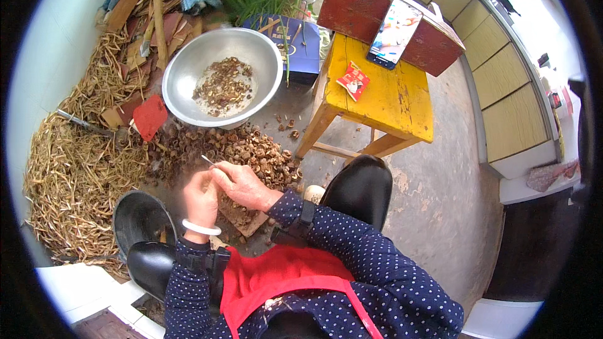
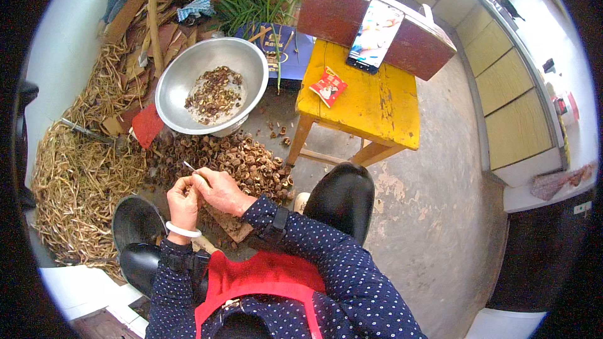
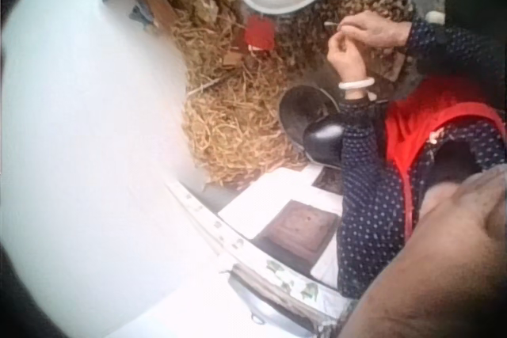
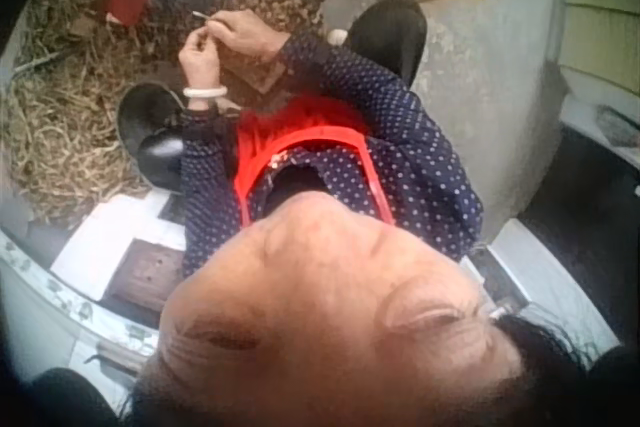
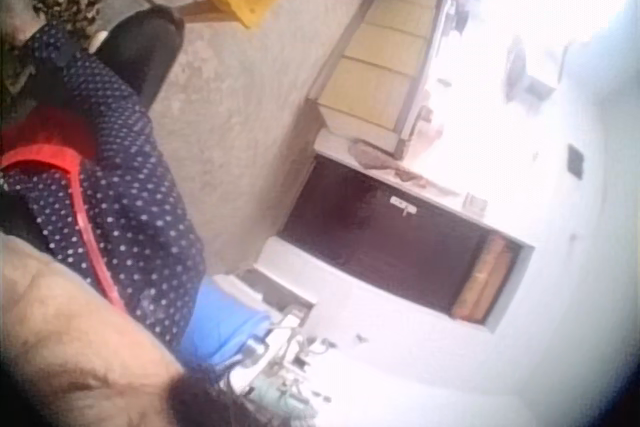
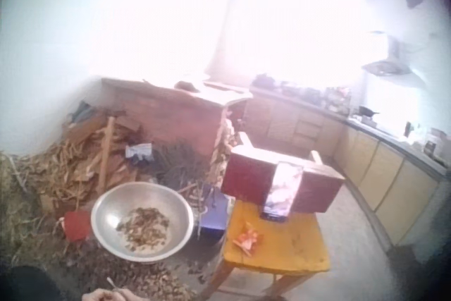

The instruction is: The person sits on the floor and cracks nuts using a hammer and a wooden block. They place cracked nuts into a metal bowl and occasionally separate the nut meat from the shell by hand.

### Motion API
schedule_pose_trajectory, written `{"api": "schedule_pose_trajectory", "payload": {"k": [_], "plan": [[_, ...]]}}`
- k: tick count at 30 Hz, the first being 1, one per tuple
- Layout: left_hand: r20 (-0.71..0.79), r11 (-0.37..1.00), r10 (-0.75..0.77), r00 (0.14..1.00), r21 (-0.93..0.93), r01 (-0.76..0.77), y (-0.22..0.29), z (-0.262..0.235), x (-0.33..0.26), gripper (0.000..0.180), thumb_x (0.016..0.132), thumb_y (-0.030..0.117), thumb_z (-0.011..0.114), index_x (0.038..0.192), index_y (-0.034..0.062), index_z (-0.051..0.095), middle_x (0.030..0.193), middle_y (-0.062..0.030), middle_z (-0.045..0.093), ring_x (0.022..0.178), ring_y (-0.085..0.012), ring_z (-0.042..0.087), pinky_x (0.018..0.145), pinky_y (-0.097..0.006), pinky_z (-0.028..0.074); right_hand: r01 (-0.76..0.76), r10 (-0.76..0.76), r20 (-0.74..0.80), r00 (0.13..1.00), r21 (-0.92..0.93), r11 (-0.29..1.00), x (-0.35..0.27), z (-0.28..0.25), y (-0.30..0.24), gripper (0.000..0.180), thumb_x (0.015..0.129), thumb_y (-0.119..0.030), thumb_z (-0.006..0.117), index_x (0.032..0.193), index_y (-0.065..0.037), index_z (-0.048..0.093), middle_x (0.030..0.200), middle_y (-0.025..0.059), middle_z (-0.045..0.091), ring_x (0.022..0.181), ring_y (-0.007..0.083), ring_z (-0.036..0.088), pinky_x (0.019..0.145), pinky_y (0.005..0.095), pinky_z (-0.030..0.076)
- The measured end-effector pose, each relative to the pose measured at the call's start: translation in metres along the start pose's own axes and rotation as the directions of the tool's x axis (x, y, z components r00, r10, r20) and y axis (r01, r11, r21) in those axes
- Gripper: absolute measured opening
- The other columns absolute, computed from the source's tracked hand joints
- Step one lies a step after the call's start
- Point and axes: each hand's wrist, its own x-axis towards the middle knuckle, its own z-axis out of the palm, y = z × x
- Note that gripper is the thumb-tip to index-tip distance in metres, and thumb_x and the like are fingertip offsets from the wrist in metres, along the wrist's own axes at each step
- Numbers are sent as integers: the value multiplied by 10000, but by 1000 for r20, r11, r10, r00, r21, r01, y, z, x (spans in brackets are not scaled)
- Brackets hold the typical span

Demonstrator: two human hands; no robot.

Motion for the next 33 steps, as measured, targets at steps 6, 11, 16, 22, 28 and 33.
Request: {"api": "schedule_pose_trajectory", "payload": {"k": [6, 11, 16, 22, 28, 33], "plan": [[-34, 995, 58, 998, 78, -55, -5, 4, 1, 171, 873, 121, 648, 919, -42, 630, 819, -87, 658, 725, -128, 599, 652, -262, 482, -123, 125, -21, 992, 64, 990, 2, 6, 10, 313, 968, -255, 468, 890, 21, 594, 736, 86, 609, 681, 150, 552, 632, 329, 464], [-74, 970, 114, 991, 226, -95, 8, 10, -2, 131, 848, 84, 653, 872, -41, 621, 786, -89, 634, 712, -156, 606, 650, -271, 483, -273, 289, 9, 957, 354, 895, 5, 13, 17, 339, 978, -269, 466, 835, 0, 616, 725, -7, 592, 668, 78, 511, 606, 258, 446], [-54, 838, 407, 912, 419, -349, 10, 12, -3, 62, 809, 33, 646, 829, -16, 615, 798, -141, 599, 715, -266, 612, 635, -333, 481, -377, 413, -23, 910, 365, 851, 4, 10, 10, 375, 974, -305, 474, 766, -24, 610, 668, -24, 536, 616, 76, 443, 537, 266, 390], [-96, 896, 365, 926, 306, -322, 4, 11, 2, 96, 859, 76, 635, 836, -15, 614, 780, -66, 602, 686, -148, 578, 624, -280, 472, -470, 451, 213, 867, 651, 596, 4, -2, 2, 337, 989, -363, 438, 897, -67, 570, 626, -41, 452, 438, 60, 359, 381, 224, 256], [32, 947, -105, 994, -301, 110, 7, 4, 4, 125, 910, 144, 615, 970, 37, 591, 772, -15, 617, 651, -41, 536, 495, -175, 403, -500, 482, 253, 839, 707, 500, 6, -5, 3, 389, 975, -421, 451, 1004, -57, 586, 733, 10, 567, 488, 58, 397, 398, 205, 280], [61, 794, -194, 979, -576, 193, 11, 2, 5, 102, 917, 135, 594, 964, 48, 572, 798, -30, 610, 656, -86, 552, 523, -195, 447, -505, 433, 319, 843, 746, 434, 7, -10, 0, 399, 977, -433, 435, 1019, -58, 564, 782, 19, 574, 525, 59, 410, 439, 197, 302]]}}
